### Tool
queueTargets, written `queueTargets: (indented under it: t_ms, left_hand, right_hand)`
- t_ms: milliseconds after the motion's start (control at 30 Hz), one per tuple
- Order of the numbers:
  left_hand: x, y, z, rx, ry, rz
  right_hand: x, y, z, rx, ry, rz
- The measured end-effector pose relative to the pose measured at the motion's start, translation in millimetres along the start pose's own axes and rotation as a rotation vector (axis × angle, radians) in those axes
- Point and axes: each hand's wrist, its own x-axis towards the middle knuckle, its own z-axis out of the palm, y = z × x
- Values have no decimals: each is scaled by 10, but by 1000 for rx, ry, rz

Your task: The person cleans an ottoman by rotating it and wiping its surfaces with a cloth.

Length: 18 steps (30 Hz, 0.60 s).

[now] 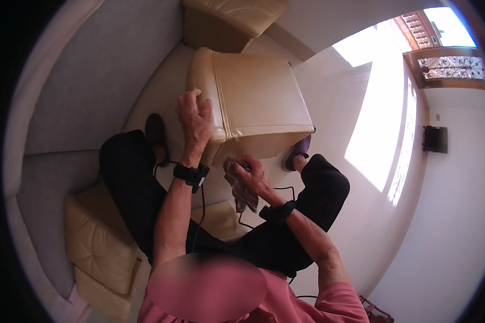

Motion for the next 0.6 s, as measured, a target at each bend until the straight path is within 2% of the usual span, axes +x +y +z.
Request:
queueTargets:
  t_ms: [67,133,233,333,400,433,500,600]
  left_hand:
    - [-36,66,-31,-30,-12,-12]
    - [-93,97,-31,-60,-24,-25]
    - [-159,93,-12,-48,-47,-72]
    - [-72,35,-36,-163,-35,-124]
    - [97,-93,-80,-448,-108,-337]
    - [179,-229,-46,-445,-108,-339]
    - [343,-598,73,-605,-17,-617]
    - [593,-1018,205,-584,-33,-740]
  right_hand:
    - [-32,-48,6,23,5,-2]
    - [-11,-87,13,23,82,-107]
    - [8,-175,-7,17,106,-20]
    - [110,-48,11,2,138,-55]
    - [201,7,-7,23,108,-15]
    - [253,19,-5,43,82,26]
    - [342,43,29,46,83,11]
    - [409,76,63,47,50,109]
